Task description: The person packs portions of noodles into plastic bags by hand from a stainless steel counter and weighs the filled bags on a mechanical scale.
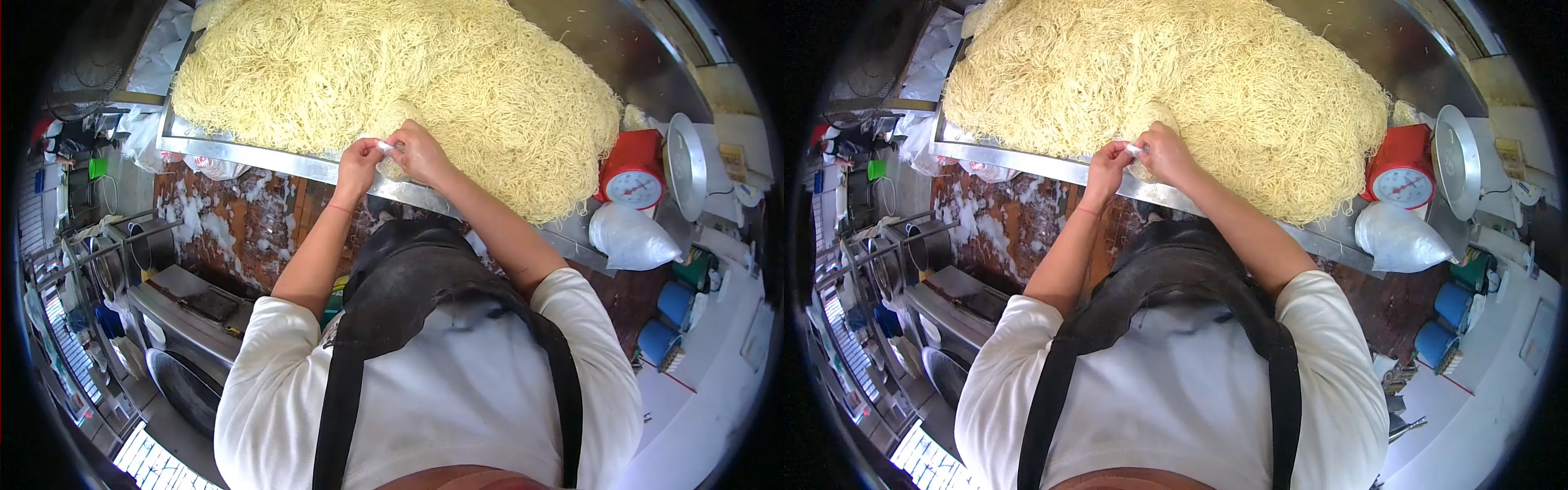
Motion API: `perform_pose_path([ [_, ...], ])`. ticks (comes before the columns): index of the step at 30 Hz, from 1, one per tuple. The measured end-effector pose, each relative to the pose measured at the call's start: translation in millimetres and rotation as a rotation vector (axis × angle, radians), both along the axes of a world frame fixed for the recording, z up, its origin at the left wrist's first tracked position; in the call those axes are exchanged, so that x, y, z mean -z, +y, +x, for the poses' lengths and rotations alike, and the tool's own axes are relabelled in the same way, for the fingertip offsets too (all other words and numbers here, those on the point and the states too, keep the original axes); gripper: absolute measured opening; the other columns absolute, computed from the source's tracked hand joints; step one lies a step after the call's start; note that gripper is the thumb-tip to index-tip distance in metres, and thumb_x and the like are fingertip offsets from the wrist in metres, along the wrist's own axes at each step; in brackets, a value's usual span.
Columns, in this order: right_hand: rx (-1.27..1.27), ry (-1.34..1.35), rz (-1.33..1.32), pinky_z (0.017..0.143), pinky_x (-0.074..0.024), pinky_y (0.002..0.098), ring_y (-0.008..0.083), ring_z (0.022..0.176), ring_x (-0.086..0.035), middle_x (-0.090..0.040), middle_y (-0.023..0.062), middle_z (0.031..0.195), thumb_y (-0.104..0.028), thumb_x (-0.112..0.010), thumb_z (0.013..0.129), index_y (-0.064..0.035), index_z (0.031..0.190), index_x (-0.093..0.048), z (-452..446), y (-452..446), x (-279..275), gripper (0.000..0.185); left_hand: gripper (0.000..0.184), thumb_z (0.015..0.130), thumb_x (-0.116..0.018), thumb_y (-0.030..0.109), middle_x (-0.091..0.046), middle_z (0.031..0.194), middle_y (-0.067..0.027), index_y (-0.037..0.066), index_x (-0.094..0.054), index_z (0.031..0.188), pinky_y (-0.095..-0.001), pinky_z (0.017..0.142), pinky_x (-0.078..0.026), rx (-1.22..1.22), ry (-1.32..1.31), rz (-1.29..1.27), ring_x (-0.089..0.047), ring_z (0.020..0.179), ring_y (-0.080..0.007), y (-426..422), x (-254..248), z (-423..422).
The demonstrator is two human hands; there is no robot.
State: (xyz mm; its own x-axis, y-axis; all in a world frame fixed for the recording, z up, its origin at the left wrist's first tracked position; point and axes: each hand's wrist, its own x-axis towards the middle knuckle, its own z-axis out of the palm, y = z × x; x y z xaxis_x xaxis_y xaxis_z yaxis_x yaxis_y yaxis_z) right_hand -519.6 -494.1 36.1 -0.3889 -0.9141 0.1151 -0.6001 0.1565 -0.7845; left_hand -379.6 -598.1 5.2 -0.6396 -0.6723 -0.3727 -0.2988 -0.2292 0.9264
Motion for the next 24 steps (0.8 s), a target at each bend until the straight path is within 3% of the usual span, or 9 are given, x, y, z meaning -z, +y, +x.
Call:
perform_pose_path([
  [2,-0.052,-0.006,0.014,0.079,-0.0486,0.0413,0.0331,0.091,-0.059,-0.058,0.0116,0.090,-0.010,-0.073,0.076,-0.0072,0.090,-0.070,-4,-4,2,0.015,0.016,0.092,-0.061,0.007,-0.067,0.087,-0.0030,-0.004,-0.066,0.104,-0.0231,0.073,-0.049,0.023,-0.045,-0.086,-0.060,0.077,-0.0085,0,-9,-1],
  [5,-0.112,0.164,0.175,0.079,-0.0487,0.0439,0.0344,0.092,-0.059,-0.058,0.0123,0.090,-0.009,-0.072,0.075,-0.0099,0.091,-0.070,-8,-6,2,0.017,0.015,0.088,-0.063,0.006,-0.068,0.080,-0.0060,-0.002,-0.069,0.100,-0.0259,0.068,-0.049,0.091,-0.129,-0.238,-0.060,0.071,-0.0103,4,-26,-5],
  [8,-0.114,0.254,0.404,0.081,-0.0490,0.0419,0.0364,0.098,-0.058,-0.060,0.0170,0.098,-0.009,-0.068,0.076,-0.0130,0.087,-0.072,-8,-15,-3,0.013,0.015,0.087,-0.066,0.007,-0.066,0.078,-0.0006,-0.001,-0.069,0.099,-0.0229,0.066,-0.047,0.104,-0.080,-0.333,-0.057,0.070,-0.0074,7,-25,-11],
  [11,-0.091,0.299,0.378,0.079,-0.0477,0.0427,0.0352,0.100,-0.057,-0.058,0.0172,0.097,-0.010,-0.066,0.078,-0.0109,0.095,-0.070,-6,-11,-7,0.018,0.014,0.087,-0.065,0.007,-0.065,0.078,-0.0013,0.001,-0.070,0.099,-0.0233,0.066,-0.047,0.087,-0.078,-0.329,-0.057,0.071,-0.0078,2,-17,-16],
  [14,0.081,0.224,-0.080,0.076,-0.0460,0.0428,0.0331,0.092,-0.057,-0.055,0.0151,0.090,-0.010,-0.065,0.080,-0.0050,0.103,-0.066,14,12,-11,0.023,0.013,0.087,-0.066,0.007,-0.066,0.078,-0.0018,0.002,-0.070,0.098,-0.0243,0.068,-0.048,0.116,-0.109,-0.262,-0.058,0.070,-0.0090,-8,-14,-16],
  [17,-0.010,0.413,-0.184,0.071,-0.0432,0.0409,0.0302,0.082,-0.054,-0.049,0.0122,0.083,-0.009,-0.063,0.082,-0.0033,0.096,-0.062,7,20,-1,0.016,0.016,0.088,-0.065,0.006,-0.067,0.084,-0.0022,0.004,-0.070,0.103,-0.0261,0.074,-0.050,0.102,-0.027,-0.303,-0.059,0.079,-0.0095,0,-5,-17],
  [20,0.021,0.410,-0.227,0.071,-0.0403,0.0411,0.0301,0.080,-0.054,-0.052,0.0107,0.082,-0.011,-0.062,0.083,-0.0068,0.083,-0.060,-5,13,-14,0.005,0.022,0.089,-0.062,0.000,-0.065,0.088,-0.0056,0.005,-0.070,0.109,-0.0280,0.076,-0.048,0.158,0.103,-0.416,-0.059,0.082,-0.0137,12,-13,-12],
  [21,0.035,0.398,-0.228,0.071,-0.0397,0.0413,0.0303,0.080,-0.054,-0.052,0.0103,0.082,-0.011,-0.062,0.084,-0.0069,0.081,-0.059,-5,11,-20,0.006,0.024,0.081,-0.065,-0.002,-0.062,0.084,-0.0132,0.004,-0.070,0.104,-0.0359,0.074,-0.048,0.160,0.127,-0.513,-0.059,0.079,-0.0279,18,-24,-14],
  [24,0.067,0.203,-0.238,0.072,-0.0383,0.0416,0.0311,0.079,-0.054,-0.054,0.0103,0.080,-0.012,-0.061,0.085,-0.0063,0.080,-0.058,10,3,-34,0.008,0.014,0.082,-0.063,-0.001,-0.062,0.084,-0.0158,0.002,-0.067,0.096,-0.0402,0.072,-0.048,0.210,0.148,-0.700,-0.059,0.079,-0.0325,18,-27,-13],
])
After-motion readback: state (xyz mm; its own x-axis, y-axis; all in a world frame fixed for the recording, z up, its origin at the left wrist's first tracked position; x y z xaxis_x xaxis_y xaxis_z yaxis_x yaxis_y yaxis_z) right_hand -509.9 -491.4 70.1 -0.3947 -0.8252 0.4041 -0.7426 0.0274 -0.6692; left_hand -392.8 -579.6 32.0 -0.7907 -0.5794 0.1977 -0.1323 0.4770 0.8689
